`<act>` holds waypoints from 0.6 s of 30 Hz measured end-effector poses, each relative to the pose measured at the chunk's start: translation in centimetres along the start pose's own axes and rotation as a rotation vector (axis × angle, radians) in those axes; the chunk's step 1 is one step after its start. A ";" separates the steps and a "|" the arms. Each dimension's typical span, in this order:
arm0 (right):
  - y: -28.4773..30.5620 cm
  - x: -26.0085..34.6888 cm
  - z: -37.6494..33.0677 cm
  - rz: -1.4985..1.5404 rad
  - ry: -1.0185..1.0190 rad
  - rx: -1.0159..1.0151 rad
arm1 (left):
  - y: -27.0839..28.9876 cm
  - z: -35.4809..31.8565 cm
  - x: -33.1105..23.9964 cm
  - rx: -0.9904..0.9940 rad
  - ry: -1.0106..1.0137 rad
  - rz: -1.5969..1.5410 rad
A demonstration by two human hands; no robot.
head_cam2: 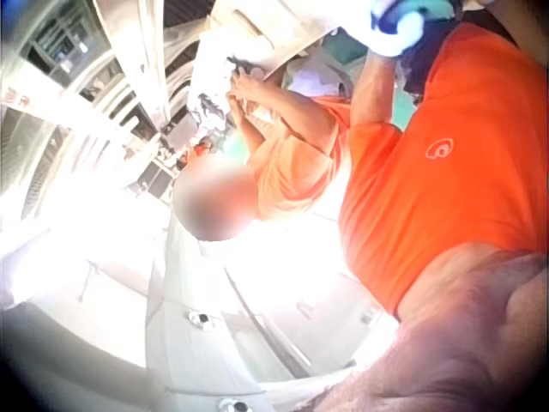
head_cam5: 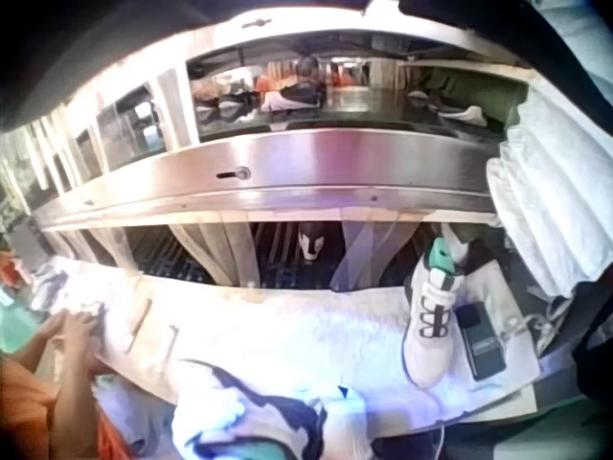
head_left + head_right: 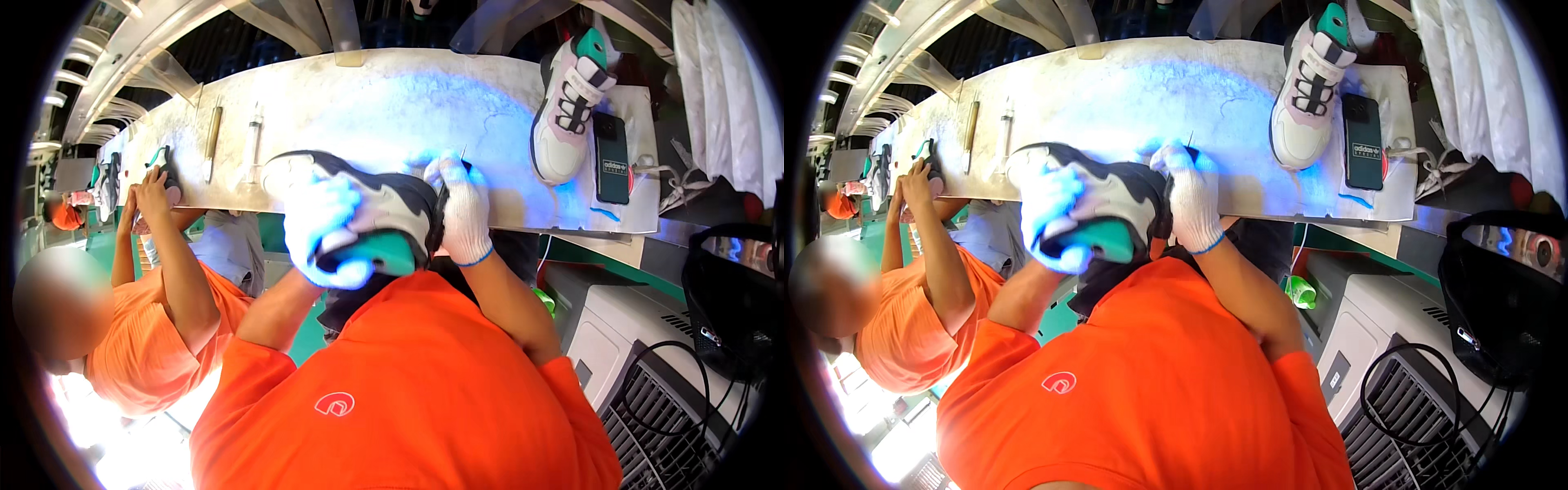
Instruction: The person assembles a sneaker by hand, using a syringe to inject adhesive into the sole and a scraper to smooth the surface. They repeatedly pick up and place the shoe on a conveyor belt while working at a factory workstation.
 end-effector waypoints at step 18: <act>-1.0 0.6 1.4 -0.147 -0.024 0.188 | 0.8 -0.2 -1.1 0.090 -0.057 0.048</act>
Point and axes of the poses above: each hand's wrist, its own z-axis towards the middle knuckle, its own y-axis out of the back of the hand, x = y × z, the point moved 3 cm from there along z, towards the middle knuckle, and after that the axes turned 5 degrees about -z, right-handed, at the moved point
